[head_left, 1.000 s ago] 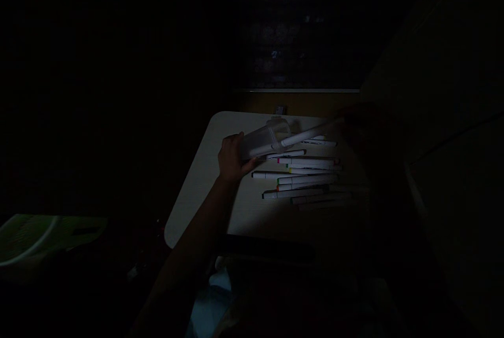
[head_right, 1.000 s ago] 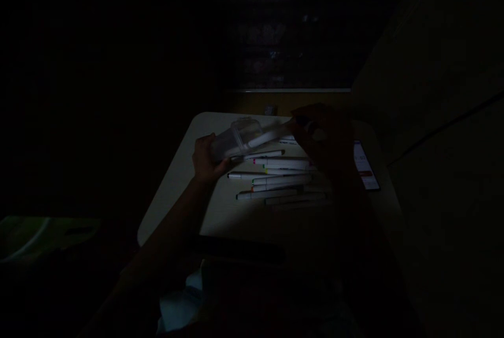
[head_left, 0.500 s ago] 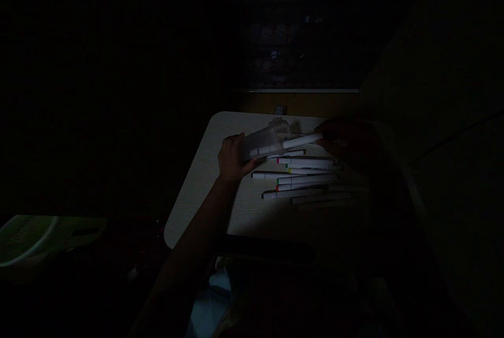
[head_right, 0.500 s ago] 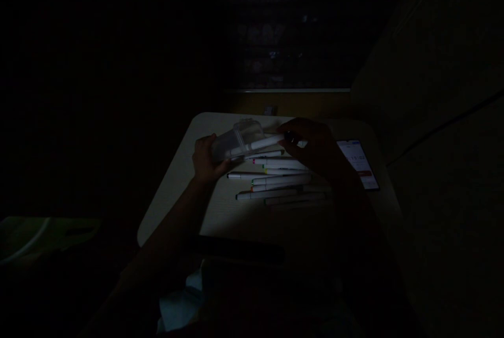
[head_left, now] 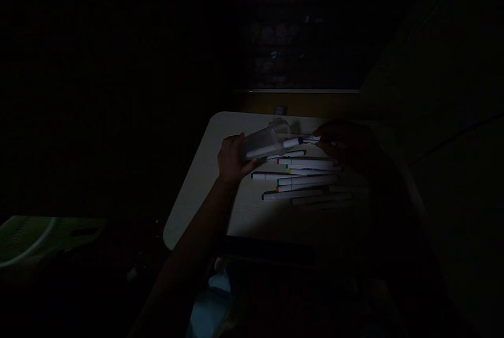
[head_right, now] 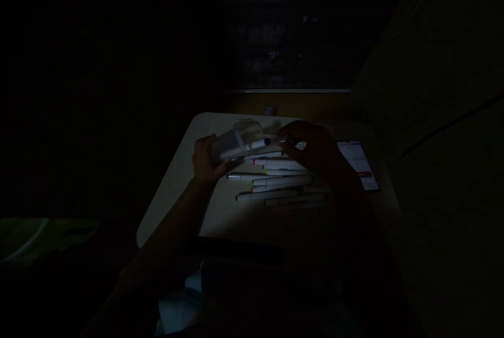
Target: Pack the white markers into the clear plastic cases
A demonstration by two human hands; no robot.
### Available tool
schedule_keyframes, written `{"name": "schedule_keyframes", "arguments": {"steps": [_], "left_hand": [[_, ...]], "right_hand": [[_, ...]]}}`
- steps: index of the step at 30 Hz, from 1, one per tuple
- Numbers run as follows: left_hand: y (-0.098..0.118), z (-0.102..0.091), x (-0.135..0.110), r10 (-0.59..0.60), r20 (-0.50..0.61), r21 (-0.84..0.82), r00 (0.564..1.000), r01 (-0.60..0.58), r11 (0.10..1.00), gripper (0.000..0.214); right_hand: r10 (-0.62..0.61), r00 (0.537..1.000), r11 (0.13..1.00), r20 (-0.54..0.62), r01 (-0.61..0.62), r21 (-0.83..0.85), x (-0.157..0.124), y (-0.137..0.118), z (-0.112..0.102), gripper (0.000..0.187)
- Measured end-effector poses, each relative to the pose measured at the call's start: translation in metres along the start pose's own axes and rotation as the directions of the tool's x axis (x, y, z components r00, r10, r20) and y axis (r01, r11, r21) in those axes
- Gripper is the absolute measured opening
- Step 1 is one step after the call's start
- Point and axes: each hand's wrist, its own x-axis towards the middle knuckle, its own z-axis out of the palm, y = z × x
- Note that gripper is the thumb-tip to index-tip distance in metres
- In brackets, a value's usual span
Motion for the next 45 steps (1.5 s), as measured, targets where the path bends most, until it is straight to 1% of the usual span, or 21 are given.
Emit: {"name": "schedule_keyframes", "arguments": {"steps": [3,5,8,10,11,12,14,17,19,21,25,28,30,33,34,36,38,41,44,45], "left_hand": [[0.000,0.000,0.000,0.004,-0.011,-0.012,1.000,-0.004,1.000,0.083],[0.001,0.000,0.000,-0.009,-0.008,-0.008,1.000,0.008,1.000,0.083],[0.002,0.000,0.000,-0.022,-0.001,0.010,1.000,0.022,1.000,0.081],[0.003,0.000,0.000,-0.028,0.000,0.018,1.000,0.028,0.999,0.081],[0.002,0.000,0.000,-0.030,0.000,0.018,1.000,0.030,0.999,0.081],[0.002,0.000,0.000,-0.030,-0.004,0.016,1.000,0.030,0.999,0.081],[0.001,0.000,0.000,-0.031,-0.011,0.004,0.999,0.031,1.000,0.082],[0.001,0.000,0.000,-0.040,-0.008,-0.013,0.999,0.040,0.999,0.083],[0.001,0.000,0.000,-0.053,0.006,-0.019,0.999,0.053,0.998,0.084],[0.001,0.000,0.000,-0.063,0.012,-0.024,0.998,0.064,0.998,0.084],[0.001,0.000,0.001,-0.055,0.005,-0.022,0.998,0.055,0.998,0.083],[0.000,0.000,0.001,-0.051,0.000,-0.009,0.999,0.051,0.999,0.084],[0.001,0.000,0.001,-0.064,0.011,-0.001,0.998,0.064,0.998,0.084],[0.002,-0.001,0.001,-0.085,0.031,-0.006,0.996,0.085,0.996,0.085],[0.002,-0.001,0.001,-0.087,0.034,-0.011,0.996,0.088,0.996,0.085],[0.003,-0.001,0.001,-0.089,0.037,-0.011,0.995,0.090,0.996,0.085],[0.003,-0.001,0.001,-0.083,0.031,-0.001,0.996,0.083,0.997,0.084],[0.003,0.000,0.001,-0.056,0.005,0.010,0.998,0.056,0.998,0.083],[0.003,0.000,0.001,-0.051,-0.001,0.011,0.999,0.051,0.999,0.084],[0.003,-0.001,0.001,-0.056,0.005,0.009,0.998,0.056,0.998,0.084]], "right_hand": [[0.036,0.999,0.999,0.003,-0.035,-0.003,0.000,0.001,-0.003,0.019],[0.075,0.997,0.997,0.021,-0.075,-0.020,0.000,0.009,-0.005,0.021],[0.160,0.981,0.986,0.111,-0.155,-0.055,0.001,0.035,-0.007,0.027],[0.209,0.953,0.975,0.220,-0.185,-0.125,0.002,0.057,-0.006,0.028],[0.251,0.936,0.962,0.247,-0.212,-0.173,0.003,0.068,-0.006,0.027],[0.290,0.924,0.945,0.248,-0.237,-0.223,0.003,0.078,-0.005,0.027],[0.316,0.908,0.928,0.274,-0.236,-0.287,0.003,0.096,-0.003,0.026],[0.345,0.884,0.917,0.316,-0.245,-0.315,0.003,0.111,0.000,0.023],[0.350,0.875,0.916,0.333,-0.247,-0.316,0.003,0.114,0.002,0.020],[0.356,0.854,0.922,0.379,-0.255,-0.291,0.003,0.112,0.005,0.020],[0.378,0.801,0.924,0.464,-0.292,-0.248,0.000,0.108,0.012,0.029],[0.401,0.780,0.912,0.481,-0.289,-0.292,0.000,0.110,0.016,0.037],[0.407,0.763,0.905,0.502,-0.265,-0.331,0.001,0.108,0.017,0.040],[0.405,0.745,0.900,0.530,-0.225,-0.373,0.002,0.099,0.016,0.036],[0.410,0.746,0.896,0.525,-0.222,-0.384,0.002,0.094,0.015,0.033],[0.409,0.765,0.893,0.498,-0.223,-0.391,0.002,0.086,0.013,0.028],[0.408,0.774,0.891,0.484,-0.223,-0.395,0.001,0.083,0.012,0.025],[0.391,0.793,0.898,0.468,-0.216,-0.383,0.001,0.089,0.011,0.023],[0.324,0.838,0.922,0.439,-0.176,-0.344,0.003,0.101,0.010,0.026],[0.310,0.844,0.926,0.437,-0.165,-0.338,0.003,0.103,0.009,0.025]]}}
